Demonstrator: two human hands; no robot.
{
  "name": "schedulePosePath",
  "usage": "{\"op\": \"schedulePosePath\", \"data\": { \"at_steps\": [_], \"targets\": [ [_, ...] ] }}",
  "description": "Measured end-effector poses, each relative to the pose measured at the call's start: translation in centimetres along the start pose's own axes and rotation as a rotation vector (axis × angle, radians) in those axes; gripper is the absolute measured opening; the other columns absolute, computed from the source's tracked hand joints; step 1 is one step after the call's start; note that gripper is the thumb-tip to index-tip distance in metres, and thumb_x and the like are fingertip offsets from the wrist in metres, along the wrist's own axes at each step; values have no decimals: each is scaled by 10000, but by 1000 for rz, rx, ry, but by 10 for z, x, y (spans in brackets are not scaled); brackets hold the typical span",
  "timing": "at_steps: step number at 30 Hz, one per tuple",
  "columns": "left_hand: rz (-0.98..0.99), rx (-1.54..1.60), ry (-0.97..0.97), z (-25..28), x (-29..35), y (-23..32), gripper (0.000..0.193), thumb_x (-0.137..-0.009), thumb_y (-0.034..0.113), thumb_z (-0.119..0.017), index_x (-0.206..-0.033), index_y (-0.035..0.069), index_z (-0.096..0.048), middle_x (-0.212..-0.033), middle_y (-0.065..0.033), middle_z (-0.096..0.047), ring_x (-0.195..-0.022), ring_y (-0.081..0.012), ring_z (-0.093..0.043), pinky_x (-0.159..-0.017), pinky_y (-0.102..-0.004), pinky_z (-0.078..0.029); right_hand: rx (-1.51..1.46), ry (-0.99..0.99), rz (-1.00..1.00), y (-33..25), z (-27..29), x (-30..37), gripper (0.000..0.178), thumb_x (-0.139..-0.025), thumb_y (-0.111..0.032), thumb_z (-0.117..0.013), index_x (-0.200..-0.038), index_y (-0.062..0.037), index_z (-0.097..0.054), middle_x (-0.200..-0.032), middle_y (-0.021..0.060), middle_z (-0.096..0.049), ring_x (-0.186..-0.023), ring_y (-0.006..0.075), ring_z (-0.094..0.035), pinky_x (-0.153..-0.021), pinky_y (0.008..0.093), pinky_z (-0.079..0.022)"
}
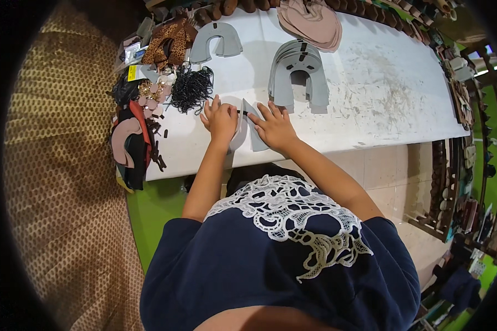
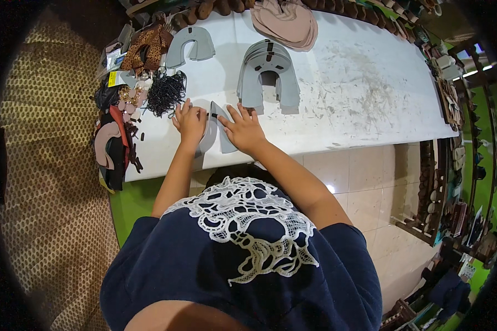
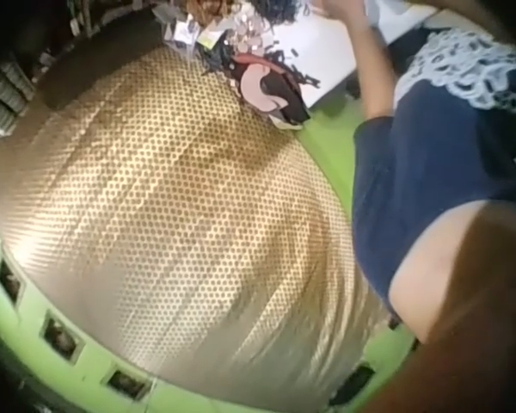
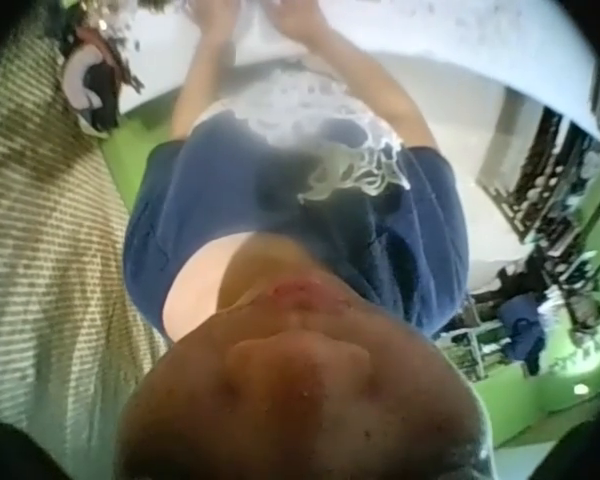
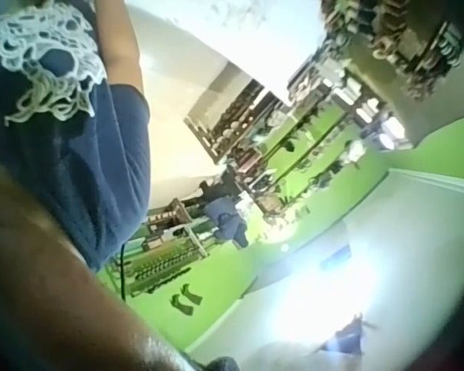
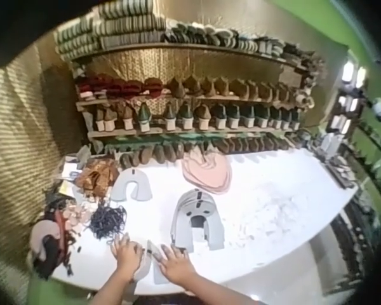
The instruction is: Attaching small black decorative or functional studs to a shoe upper component at a workbench.
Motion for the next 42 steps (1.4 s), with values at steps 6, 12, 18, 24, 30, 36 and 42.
{"op": "schedulePosePath", "data": {
  "at_steps": [6,12,18,24,30,36,42],
  "targets": [
    [93,-107,-423,5,-2,35,472,-826,517,-488,-890,102,-703,-1459,-131,-300,-1371,-392,-95,-1030,-636,-46,-6,20,-27,6,-3,2,396,-886,-305,-465,-1278,-259,-498,-1377,96,-388,-1259,351,-346,-940,522,-303],
    [183,-166,-558,-17,-11,7,506,-857,454,-381,-1098,103,-655,-1487,-142,-227,-1383,-399,-28,-1029,-654,-19,-16,17,-16,1,0,0,394,-887,-311,-465,-1277,-265,-501,-1373,97,-395,-1255,350,-352,-937,520,-307],
    [172,-130,-600,-18,-16,10,507,-867,405,-329,-1142,103,-629,-1508,-123,-166,-1385,-406,4,-1031,-658,-15,-17,41,-12,6,-2,2,397,-881,-314,-479,-1274,-265,-506,-1362,96,-406,-1237,342,-372,-929,513,-314],
    [193,-89,-538,-17,-20,3,490,-864,428,-347,-1131,134,-634,-1501,-123,-196,-1382,-416,-21,-1026,-666,-33,-33,94,-19,7,-1,3,381,-871,-309,-503,-1241,-226,-537,-1338,93,-433,-1229,326,-382,-939,485,-305],
    [118,-101,-313,8,-30,9,323,-845,337,-504,-1059,140,-645,-1422,-127,-363,-1360,-378,-195,-1024,-669,-49,-41,71,-12,6,2,2,379,-868,-306,-506,-1235,-218,-543,-1343,96,-432,-1229,327,-387,-942,476,-302],
    [-261,-249,3,32,-13,30,262,-811,256,-575,-1051,166,-632,-1343,-106,-443,-1333,-330,-272,-1013,-669,-91,-26,59,-6,6,1,2,391,-868,-310,-497,-1251,-239,-532,-1350,94,-425,-1239,338,-378,-920,504,-318],
    [-317,-288,-190,9,32,34,347,-809,296,-584,-1143,202,-604,-1409,-94,-360,-1355,-319,-218,-1025,-645,-81,-28,57,-4,5,-1,2,403,-865,-310,-497,-1261,-240,-523,-1363,96,-412,-1245,341,-371,-925,525,-318]
  ]
}}
Point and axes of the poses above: each hand's wrist, its own x-axis away from the middle knuckle, its own z-axis out of the back of the hand, y = z × x, the point moved 7 cm from there along -x, towards the middle knuckle
